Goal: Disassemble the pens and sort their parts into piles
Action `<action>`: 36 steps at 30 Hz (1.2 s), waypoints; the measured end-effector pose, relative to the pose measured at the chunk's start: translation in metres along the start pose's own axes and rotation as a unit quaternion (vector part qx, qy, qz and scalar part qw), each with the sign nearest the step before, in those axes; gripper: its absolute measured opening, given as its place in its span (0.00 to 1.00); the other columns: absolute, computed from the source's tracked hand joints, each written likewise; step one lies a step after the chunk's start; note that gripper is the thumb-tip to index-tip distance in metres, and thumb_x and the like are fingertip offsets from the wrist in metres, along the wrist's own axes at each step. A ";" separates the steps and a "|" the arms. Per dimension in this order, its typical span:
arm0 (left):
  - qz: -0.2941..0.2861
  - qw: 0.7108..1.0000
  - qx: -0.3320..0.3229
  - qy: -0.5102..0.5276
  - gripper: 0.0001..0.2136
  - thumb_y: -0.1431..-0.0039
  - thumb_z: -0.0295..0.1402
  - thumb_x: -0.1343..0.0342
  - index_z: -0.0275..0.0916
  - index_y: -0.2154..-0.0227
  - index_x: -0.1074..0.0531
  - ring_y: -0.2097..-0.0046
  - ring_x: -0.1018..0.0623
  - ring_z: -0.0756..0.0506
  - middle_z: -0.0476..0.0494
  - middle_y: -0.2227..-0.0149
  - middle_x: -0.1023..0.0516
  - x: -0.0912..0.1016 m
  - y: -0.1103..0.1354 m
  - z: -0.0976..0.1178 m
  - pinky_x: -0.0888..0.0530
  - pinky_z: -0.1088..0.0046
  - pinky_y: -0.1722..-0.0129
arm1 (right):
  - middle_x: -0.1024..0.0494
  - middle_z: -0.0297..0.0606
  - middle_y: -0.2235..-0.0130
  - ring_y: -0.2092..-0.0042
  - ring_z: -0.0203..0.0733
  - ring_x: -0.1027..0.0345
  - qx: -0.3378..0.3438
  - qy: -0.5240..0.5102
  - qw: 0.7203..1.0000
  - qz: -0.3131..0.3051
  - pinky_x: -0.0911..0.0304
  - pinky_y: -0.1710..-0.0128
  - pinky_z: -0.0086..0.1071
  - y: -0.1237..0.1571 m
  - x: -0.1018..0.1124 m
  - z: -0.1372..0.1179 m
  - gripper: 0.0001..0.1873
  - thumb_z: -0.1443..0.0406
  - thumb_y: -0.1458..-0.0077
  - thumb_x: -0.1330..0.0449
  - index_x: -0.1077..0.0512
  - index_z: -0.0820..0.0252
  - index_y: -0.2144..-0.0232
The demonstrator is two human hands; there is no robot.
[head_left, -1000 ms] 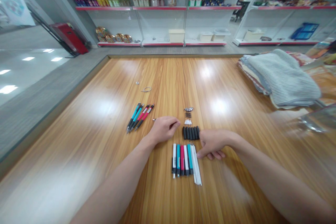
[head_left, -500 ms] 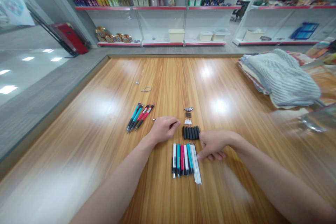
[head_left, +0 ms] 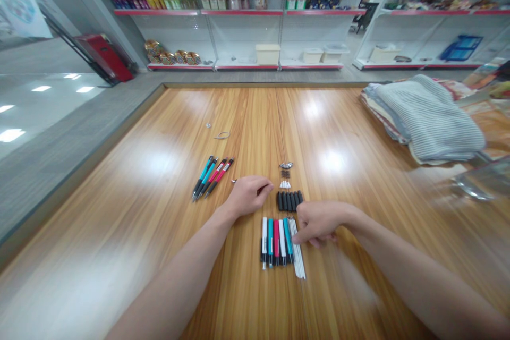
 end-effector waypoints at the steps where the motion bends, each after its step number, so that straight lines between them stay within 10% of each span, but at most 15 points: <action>1: 0.001 1.000 0.000 -0.002 0.09 0.36 0.32 0.52 0.38 0.70 0.29 0.66 0.25 0.49 0.45 0.68 0.23 0.000 0.000 0.000 0.33 0.74 0.65 | 0.33 0.33 0.86 0.83 0.33 0.38 0.000 -0.001 1.000 0.001 0.39 0.80 0.26 -0.001 -0.001 0.000 0.30 0.45 0.47 0.47 0.25 0.67 0.78; 36: 0.004 1.000 -0.001 -0.002 0.10 0.37 0.32 0.52 0.38 0.71 0.29 0.67 0.25 0.49 0.45 0.70 0.24 -0.001 0.000 -0.001 0.33 0.74 0.67 | 0.27 0.36 0.80 0.82 0.36 0.35 -0.069 -0.006 0.997 0.032 0.38 0.82 0.28 -0.005 -0.004 0.004 0.22 0.50 0.53 0.44 0.25 0.64 0.78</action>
Point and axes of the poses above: each hand's wrist, its own y-axis away from the middle knuckle, its own x-axis out of the back of the hand, z = x × y, the point moved 7 cm from there along -y, towards the middle knuckle
